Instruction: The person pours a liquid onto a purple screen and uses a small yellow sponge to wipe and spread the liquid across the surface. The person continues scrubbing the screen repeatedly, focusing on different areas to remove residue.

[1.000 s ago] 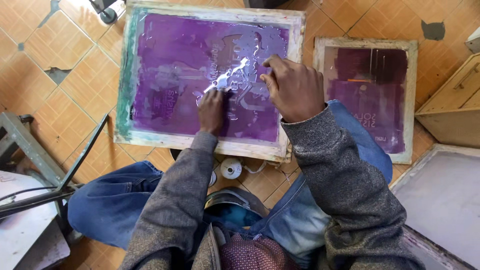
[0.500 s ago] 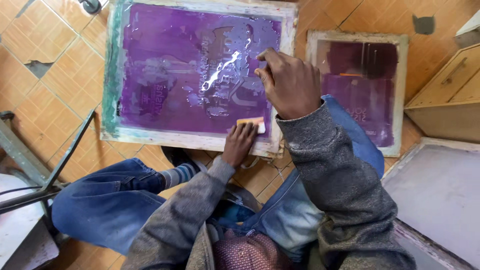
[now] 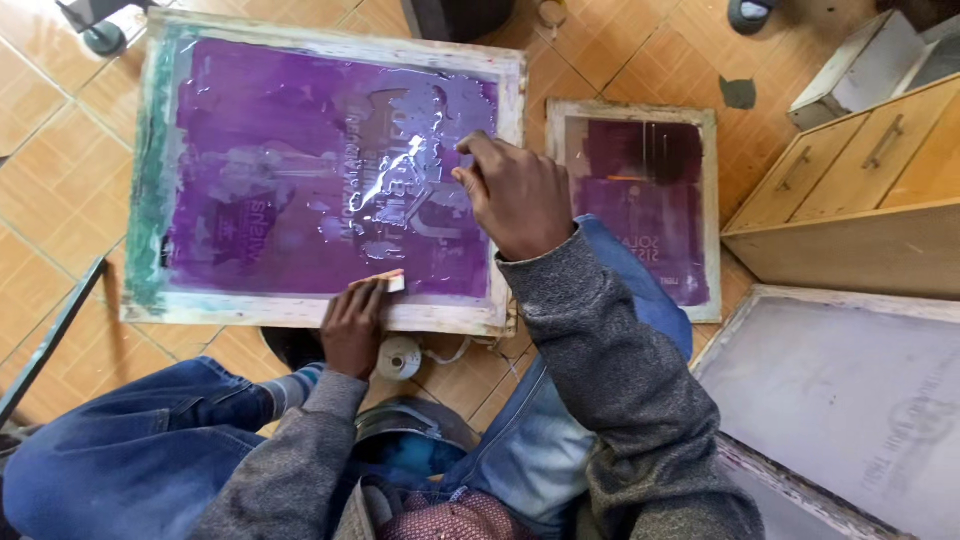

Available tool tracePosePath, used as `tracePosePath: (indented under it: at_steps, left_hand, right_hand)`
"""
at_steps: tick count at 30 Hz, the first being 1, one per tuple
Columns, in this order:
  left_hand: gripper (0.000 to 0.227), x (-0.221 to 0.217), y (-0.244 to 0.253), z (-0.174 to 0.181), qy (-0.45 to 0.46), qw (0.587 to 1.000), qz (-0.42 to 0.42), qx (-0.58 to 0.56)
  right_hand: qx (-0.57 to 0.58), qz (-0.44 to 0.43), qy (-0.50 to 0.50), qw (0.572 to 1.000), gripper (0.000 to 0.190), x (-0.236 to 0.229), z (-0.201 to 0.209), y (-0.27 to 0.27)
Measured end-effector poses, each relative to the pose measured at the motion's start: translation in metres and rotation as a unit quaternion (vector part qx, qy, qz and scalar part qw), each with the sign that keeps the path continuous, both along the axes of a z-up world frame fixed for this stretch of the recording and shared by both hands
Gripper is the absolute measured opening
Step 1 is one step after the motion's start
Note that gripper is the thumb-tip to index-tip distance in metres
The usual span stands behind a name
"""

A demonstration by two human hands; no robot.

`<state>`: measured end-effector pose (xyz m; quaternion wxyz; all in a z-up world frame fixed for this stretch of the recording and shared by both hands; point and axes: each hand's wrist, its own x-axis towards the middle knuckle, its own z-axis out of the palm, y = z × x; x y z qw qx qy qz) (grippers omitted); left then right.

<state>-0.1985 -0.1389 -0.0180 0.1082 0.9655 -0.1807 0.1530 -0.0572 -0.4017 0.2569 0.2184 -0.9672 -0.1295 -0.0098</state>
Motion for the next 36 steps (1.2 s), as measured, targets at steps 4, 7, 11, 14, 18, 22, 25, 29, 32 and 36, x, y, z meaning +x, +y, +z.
tracePosePath:
  at_steps: [4, 7, 11, 14, 18, 22, 25, 29, 32, 36]
  left_hand:
    - [0.035, -0.001, -0.019, -0.031, 0.001, 1.0, -0.008, 0.006]
    - [0.033, -0.001, -0.046, -0.047, 0.039, 0.998, -0.039, -0.003]
    - [0.031, 0.003, -0.072, -0.037, 0.009, 0.995, -0.096, -0.004]
    - [0.028, 0.005, -0.069, -0.035, -0.019, 0.991, -0.133, 0.03]
    - [0.031, 0.026, -0.05, -0.045, 0.029, 0.989, -0.142, 0.031]
    - [0.025, 0.069, -0.03, 0.037, 0.015, 0.99, -0.132, 0.035]
    - [0.015, 0.088, -0.015, 0.108, -0.004, 0.987, -0.163, 0.011]
    - [0.007, 0.091, -0.01, 0.155, -0.043, 0.984, -0.169, 0.028]
    - [0.005, 0.091, -0.016, 0.165, -0.034, 0.987, -0.155, 0.012]
    - [0.009, 0.096, -0.024, 0.166, 0.006, 0.985, -0.171, -0.016]
  right_hand:
    - [-0.017, -0.002, 0.006, 1.0, 0.018, 0.003, -0.011, 0.002]
    - [-0.01, -0.002, 0.01, 1.0, 0.019, 0.006, -0.019, 0.004]
    - [-0.006, 0.01, -0.006, 1.0, 0.018, 0.009, -0.019, 0.006]
    - [-0.008, 0.02, 0.001, 1.0, 0.019, 0.008, -0.021, 0.005]
    - [-0.041, 0.03, 0.019, 0.999, 0.02, 0.004, -0.019, 0.005]
    - [-0.063, 0.052, 0.01, 0.997, 0.018, 0.004, -0.051, 0.005]
    - [-0.02, 0.145, 0.037, 0.989, 0.031, -0.005, -0.049, 0.011]
    - [0.016, 0.234, 0.073, 0.97, 0.048, -0.02, -0.048, 0.031]
    - [0.019, 0.23, 0.061, 0.971, 0.054, -0.023, -0.052, 0.048]
    - [-0.046, 0.194, 0.021, 0.98, 0.052, -0.021, -0.078, 0.054]
